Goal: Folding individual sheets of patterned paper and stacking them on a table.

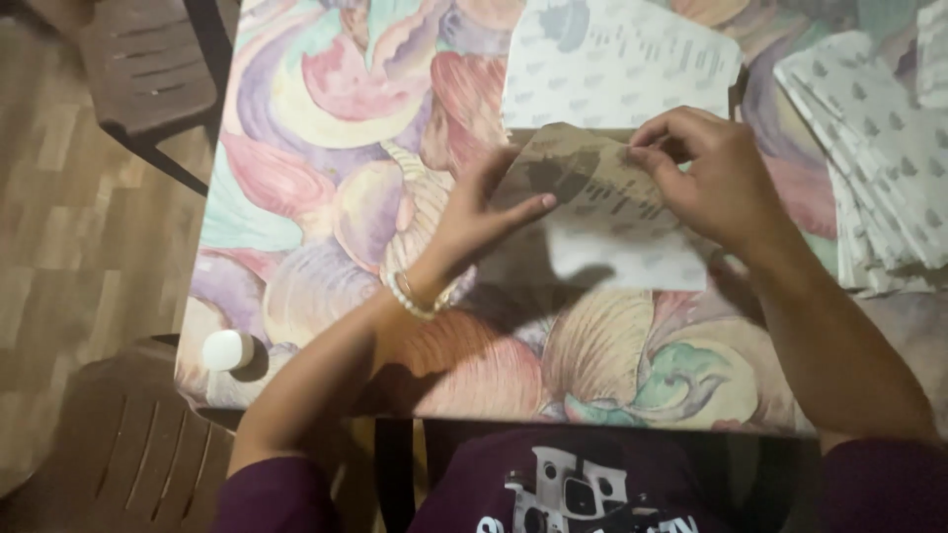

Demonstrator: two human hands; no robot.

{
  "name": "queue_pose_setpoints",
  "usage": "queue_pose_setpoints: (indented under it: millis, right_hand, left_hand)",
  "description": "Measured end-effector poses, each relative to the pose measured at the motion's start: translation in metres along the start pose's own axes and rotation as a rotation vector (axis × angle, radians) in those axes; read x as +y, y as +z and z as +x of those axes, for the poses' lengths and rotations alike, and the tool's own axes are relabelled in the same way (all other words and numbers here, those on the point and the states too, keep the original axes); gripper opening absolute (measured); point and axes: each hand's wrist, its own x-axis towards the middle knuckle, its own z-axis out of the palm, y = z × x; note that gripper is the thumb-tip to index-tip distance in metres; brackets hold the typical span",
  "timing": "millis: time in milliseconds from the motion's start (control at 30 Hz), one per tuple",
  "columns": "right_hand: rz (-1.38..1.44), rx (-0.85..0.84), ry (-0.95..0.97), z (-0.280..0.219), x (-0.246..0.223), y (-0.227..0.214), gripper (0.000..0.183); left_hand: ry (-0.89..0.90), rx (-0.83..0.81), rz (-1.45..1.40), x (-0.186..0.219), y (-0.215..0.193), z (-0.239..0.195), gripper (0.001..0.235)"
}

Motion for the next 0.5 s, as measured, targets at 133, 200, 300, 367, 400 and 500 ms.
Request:
queue_pose_setpoints:
  millis: [133,200,300,367,400,500]
  right_hand:
    - [0.037,0.134,-0.239,-0.007,-0.022,-0.023,0.008]
    - [0.036,0.135,-0.171,-0.013,-0.03,-0.037,0.024]
    - [-0.012,0.176,-0.137,-0.025,-0.019,-0.054,0.065]
    - [-0.062,0.219,-0.179,-0.03,-0.001,-0.053,0.09]
    - [0.137,0.224,-0.09,-0.031,0.011,-0.046,0.087]
    - [0.529,0.205,0.043,-0.034,0.029,-0.026,0.081]
  left_hand:
    - [0.286,0.181,0.124,0.002,0.018,-0.007,0.027]
    - [0.281,0.212,0.114,0.0,0.017,-0.002,0.025]
    - [0.333,0.269,0.125,0.005,0.007,-0.002,0.024]
    - [0.397,0.3,0.149,0.013,-0.001,-0.006,0.025]
    - [0.378,0.344,0.18,0.018,-0.004,-0.01,0.026]
    - [0.365,0.391,0.217,0.022,-0.01,-0.009,0.024]
